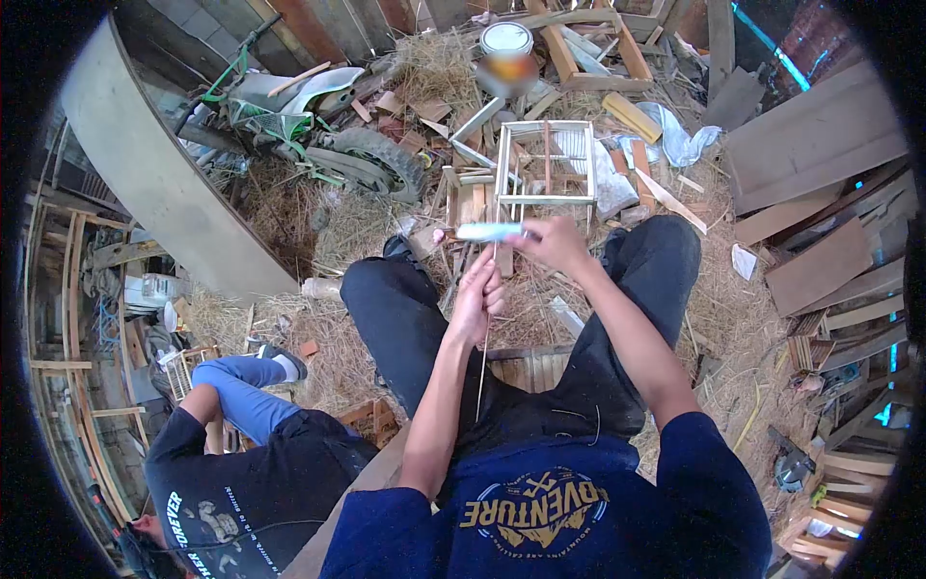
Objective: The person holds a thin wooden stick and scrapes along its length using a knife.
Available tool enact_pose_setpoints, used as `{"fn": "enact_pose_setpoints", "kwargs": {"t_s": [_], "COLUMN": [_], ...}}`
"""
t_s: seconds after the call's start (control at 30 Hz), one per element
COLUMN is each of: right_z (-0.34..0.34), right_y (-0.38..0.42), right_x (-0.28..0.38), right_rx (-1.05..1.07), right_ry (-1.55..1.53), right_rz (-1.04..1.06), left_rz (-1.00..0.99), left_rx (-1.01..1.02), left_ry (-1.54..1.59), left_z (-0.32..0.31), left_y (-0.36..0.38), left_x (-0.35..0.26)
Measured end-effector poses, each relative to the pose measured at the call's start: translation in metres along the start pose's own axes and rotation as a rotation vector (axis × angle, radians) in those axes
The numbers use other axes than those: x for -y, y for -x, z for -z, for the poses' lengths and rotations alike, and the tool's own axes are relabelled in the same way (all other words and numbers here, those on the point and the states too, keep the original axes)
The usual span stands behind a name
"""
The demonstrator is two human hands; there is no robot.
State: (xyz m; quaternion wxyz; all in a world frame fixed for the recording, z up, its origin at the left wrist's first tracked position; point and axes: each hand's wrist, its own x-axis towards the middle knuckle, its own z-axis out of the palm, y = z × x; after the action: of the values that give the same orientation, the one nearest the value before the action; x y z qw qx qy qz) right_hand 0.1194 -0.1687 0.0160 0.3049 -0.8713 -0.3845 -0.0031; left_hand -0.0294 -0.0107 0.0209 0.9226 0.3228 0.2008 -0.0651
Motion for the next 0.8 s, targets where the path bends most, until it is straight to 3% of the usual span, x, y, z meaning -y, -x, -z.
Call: {"fn": "enact_pose_setpoints", "kwargs": {"t_s": [0.07,0.1,0.2,0.23,0.33,0.47,0.6,0.8], "right_z": [0.003,0.007,0.006,-0.008,-0.011,0.004,-0.006,-0.019], "right_y": [-0.004,-0.006,0.003,0.008,0.004,-0.004,0.007,0.008], "right_x": [-0.015,-0.015,0.006,0.009,0.000,-0.007,0.011,0.012], "right_rx": [-0.112,-0.166,0.105,0.051,0.097,-0.084,0.094,0.008], "right_ry": [0.029,-0.022,0.025,0.017,0.062,-0.094,0.042,-0.045], "right_rz": [-0.141,-0.075,0.116,0.251,0.214,-0.055,0.272,0.326], "left_rz": [0.006,0.011,0.010,0.018,0.015,0.045,0.095,0.089], "left_rx": [0.041,0.042,-0.010,-0.016,-0.040,0.079,0.005,-0.028], "left_ry": [-0.032,-0.049,-0.085,-0.089,-0.096,0.039,0.002,0.042], "left_z": [-0.003,-0.001,0.005,0.005,0.006,0.002,0.010,0.001], "left_y": [0.005,0.009,0.008,0.005,-0.001,0.006,0.007,0.007], "left_x": [-0.002,-0.001,0.004,0.004,0.007,-0.001,0.001,0.003]}}
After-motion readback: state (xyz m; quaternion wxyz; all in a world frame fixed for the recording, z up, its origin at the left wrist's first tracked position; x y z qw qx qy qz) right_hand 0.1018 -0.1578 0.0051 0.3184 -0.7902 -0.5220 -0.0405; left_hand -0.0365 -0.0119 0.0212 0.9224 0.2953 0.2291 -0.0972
